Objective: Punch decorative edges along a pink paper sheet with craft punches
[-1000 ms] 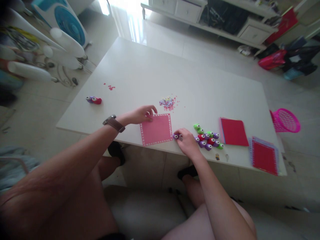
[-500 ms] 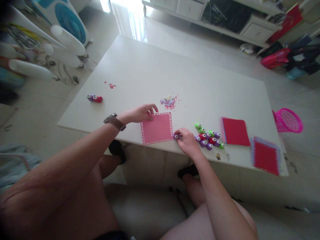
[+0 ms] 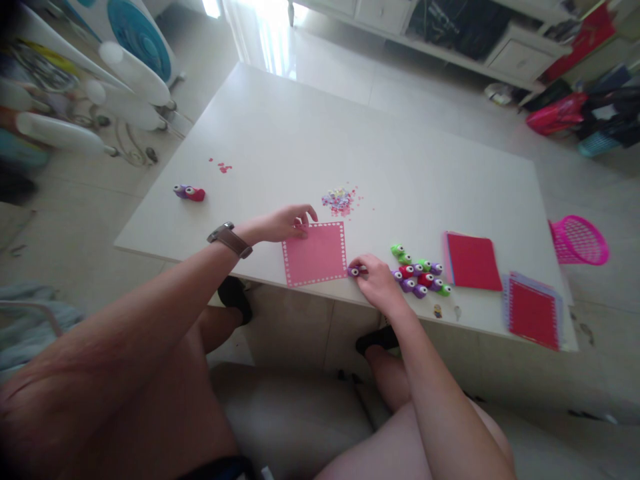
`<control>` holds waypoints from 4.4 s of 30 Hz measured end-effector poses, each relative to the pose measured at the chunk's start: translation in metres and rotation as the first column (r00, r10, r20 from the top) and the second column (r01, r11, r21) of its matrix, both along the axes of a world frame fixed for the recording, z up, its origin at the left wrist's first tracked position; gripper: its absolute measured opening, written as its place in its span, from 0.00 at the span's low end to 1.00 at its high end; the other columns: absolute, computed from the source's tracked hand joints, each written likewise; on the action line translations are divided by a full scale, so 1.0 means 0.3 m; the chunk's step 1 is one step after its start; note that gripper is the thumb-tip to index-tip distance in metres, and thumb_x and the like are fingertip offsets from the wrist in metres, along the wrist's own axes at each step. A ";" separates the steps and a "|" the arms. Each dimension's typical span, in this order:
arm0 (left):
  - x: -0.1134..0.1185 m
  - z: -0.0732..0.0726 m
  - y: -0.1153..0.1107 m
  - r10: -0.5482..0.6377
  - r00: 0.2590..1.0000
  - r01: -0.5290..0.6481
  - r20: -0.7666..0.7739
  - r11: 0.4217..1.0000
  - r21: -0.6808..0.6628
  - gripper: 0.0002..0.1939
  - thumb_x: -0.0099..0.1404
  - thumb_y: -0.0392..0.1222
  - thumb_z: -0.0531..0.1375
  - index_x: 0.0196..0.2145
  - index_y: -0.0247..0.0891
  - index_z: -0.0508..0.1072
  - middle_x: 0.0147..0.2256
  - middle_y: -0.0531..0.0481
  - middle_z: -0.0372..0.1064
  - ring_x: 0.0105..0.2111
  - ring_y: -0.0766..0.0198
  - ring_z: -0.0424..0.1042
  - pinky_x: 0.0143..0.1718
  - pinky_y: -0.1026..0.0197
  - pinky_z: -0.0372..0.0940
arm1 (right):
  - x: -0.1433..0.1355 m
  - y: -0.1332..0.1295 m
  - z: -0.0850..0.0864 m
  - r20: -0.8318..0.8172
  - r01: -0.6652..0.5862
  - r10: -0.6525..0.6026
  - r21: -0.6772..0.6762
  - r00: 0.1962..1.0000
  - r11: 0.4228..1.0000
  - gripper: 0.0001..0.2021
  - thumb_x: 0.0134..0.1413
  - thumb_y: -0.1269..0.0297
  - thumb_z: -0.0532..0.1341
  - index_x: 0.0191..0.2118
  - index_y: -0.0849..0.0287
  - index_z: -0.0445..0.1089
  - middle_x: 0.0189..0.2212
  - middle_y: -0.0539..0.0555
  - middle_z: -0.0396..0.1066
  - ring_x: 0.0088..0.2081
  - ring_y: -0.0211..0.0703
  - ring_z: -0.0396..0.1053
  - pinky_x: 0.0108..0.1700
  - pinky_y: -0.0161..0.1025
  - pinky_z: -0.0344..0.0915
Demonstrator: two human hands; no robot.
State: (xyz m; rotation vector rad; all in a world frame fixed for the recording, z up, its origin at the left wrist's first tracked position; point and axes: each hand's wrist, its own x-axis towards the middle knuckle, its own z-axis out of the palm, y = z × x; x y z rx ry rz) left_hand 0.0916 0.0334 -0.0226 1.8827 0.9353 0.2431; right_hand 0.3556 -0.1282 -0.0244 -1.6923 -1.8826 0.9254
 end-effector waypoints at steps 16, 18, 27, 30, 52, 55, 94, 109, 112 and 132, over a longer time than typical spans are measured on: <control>0.006 -0.007 -0.008 0.015 0.997 -0.009 -0.076 0.997 0.073 0.23 0.57 0.34 0.62 0.52 0.39 0.71 0.41 0.48 0.72 0.34 0.64 0.69 0.36 0.61 0.64 | -0.009 -0.002 0.004 0.037 -0.043 0.044 -0.046 0.998 0.998 0.10 0.54 0.72 0.61 0.40 0.54 0.77 0.40 0.54 0.77 0.44 0.49 0.75 0.51 0.48 0.73; 0.008 -0.006 -0.008 0.015 0.996 -0.009 -0.088 0.997 0.073 0.24 0.57 0.33 0.61 0.52 0.38 0.71 0.41 0.47 0.72 0.34 0.63 0.69 0.37 0.60 0.64 | -0.012 -0.003 0.008 0.042 -0.049 0.051 -0.053 0.998 0.997 0.09 0.55 0.72 0.61 0.40 0.54 0.77 0.40 0.54 0.78 0.44 0.49 0.75 0.51 0.47 0.73; 0.022 -0.010 -0.033 0.063 0.992 -0.031 -0.109 0.960 0.278 0.24 0.55 0.39 0.68 0.50 0.41 0.71 0.49 0.44 0.69 0.46 0.55 0.69 0.47 0.55 0.63 | -0.016 -0.005 0.008 0.062 -0.058 0.060 -0.037 0.996 0.998 0.10 0.55 0.73 0.61 0.41 0.55 0.77 0.40 0.54 0.77 0.44 0.48 0.74 0.50 0.47 0.73; 0.057 -0.014 -0.088 0.002 0.986 0.057 -0.165 0.934 0.353 0.19 0.55 0.46 0.69 0.43 0.40 0.73 0.45 0.44 0.72 0.45 0.54 0.70 0.45 0.55 0.62 | -0.015 -0.004 0.008 0.071 -0.061 0.063 -0.038 0.995 0.997 0.10 0.55 0.73 0.61 0.41 0.55 0.76 0.40 0.54 0.77 0.44 0.48 0.74 0.50 0.46 0.73; 0.126 -0.052 -0.193 -0.181 0.940 0.285 -0.289 0.884 0.372 0.12 0.54 0.44 0.65 0.36 0.40 0.76 0.35 0.47 0.78 0.33 0.57 0.74 0.30 0.59 0.57 | -0.026 0.000 0.023 0.076 -0.077 0.080 -0.042 0.994 0.996 0.09 0.55 0.72 0.62 0.41 0.56 0.76 0.40 0.54 0.77 0.43 0.47 0.74 0.49 0.45 0.70; 0.125 -0.053 -0.192 -0.183 0.941 0.285 -0.286 0.882 0.376 0.12 0.53 0.45 0.65 0.36 0.40 0.75 0.35 0.47 0.78 0.33 0.57 0.74 0.30 0.58 0.56 | -0.024 0.001 0.025 0.073 -0.086 0.089 -0.047 0.993 0.995 0.09 0.55 0.73 0.61 0.41 0.57 0.76 0.40 0.54 0.77 0.43 0.46 0.74 0.48 0.44 0.69; 0.129 -0.047 -0.190 -0.198 0.936 0.295 -0.291 0.891 0.344 0.13 0.54 0.46 0.66 0.37 0.39 0.76 0.36 0.46 0.78 0.35 0.57 0.74 0.31 0.59 0.57 | -0.038 0.021 0.013 -0.066 0.179 -0.202 -0.255 0.977 0.950 0.18 0.47 0.47 0.71 0.31 0.58 0.72 0.28 0.52 0.73 0.31 0.42 0.68 0.35 0.39 0.63; 0.127 -0.055 -0.194 -0.173 0.947 0.264 -0.272 0.901 0.344 0.14 0.55 0.47 0.64 0.38 0.39 0.76 0.36 0.46 0.78 0.35 0.56 0.75 0.33 0.59 0.59 | -0.069 0.097 0.040 0.198 0.278 -0.210 -0.440 0.957 0.854 0.22 0.37 0.51 0.74 0.21 0.57 0.62 0.16 0.45 0.62 0.21 0.35 0.58 0.24 0.34 0.50; 0.127 -0.055 -0.193 -0.174 0.945 0.264 -0.276 0.903 0.337 0.14 0.54 0.47 0.64 0.38 0.39 0.76 0.36 0.46 0.78 0.35 0.56 0.75 0.33 0.59 0.60 | -0.069 0.099 0.037 0.192 0.280 -0.215 -0.444 0.958 0.851 0.22 0.37 0.50 0.75 0.21 0.57 0.62 0.16 0.45 0.62 0.21 0.35 0.58 0.24 0.35 0.51; 0.130 -0.049 -0.182 -0.197 0.936 0.290 -0.291 0.901 0.324 0.13 0.52 0.46 0.66 0.36 0.40 0.76 0.35 0.48 0.78 0.33 0.58 0.73 0.31 0.59 0.57 | -0.011 0.051 0.081 0.148 -0.063 0.084 -0.139 0.985 0.988 0.16 0.43 0.72 0.69 0.42 0.55 0.79 0.40 0.53 0.72 0.36 0.43 0.68 0.43 0.39 0.66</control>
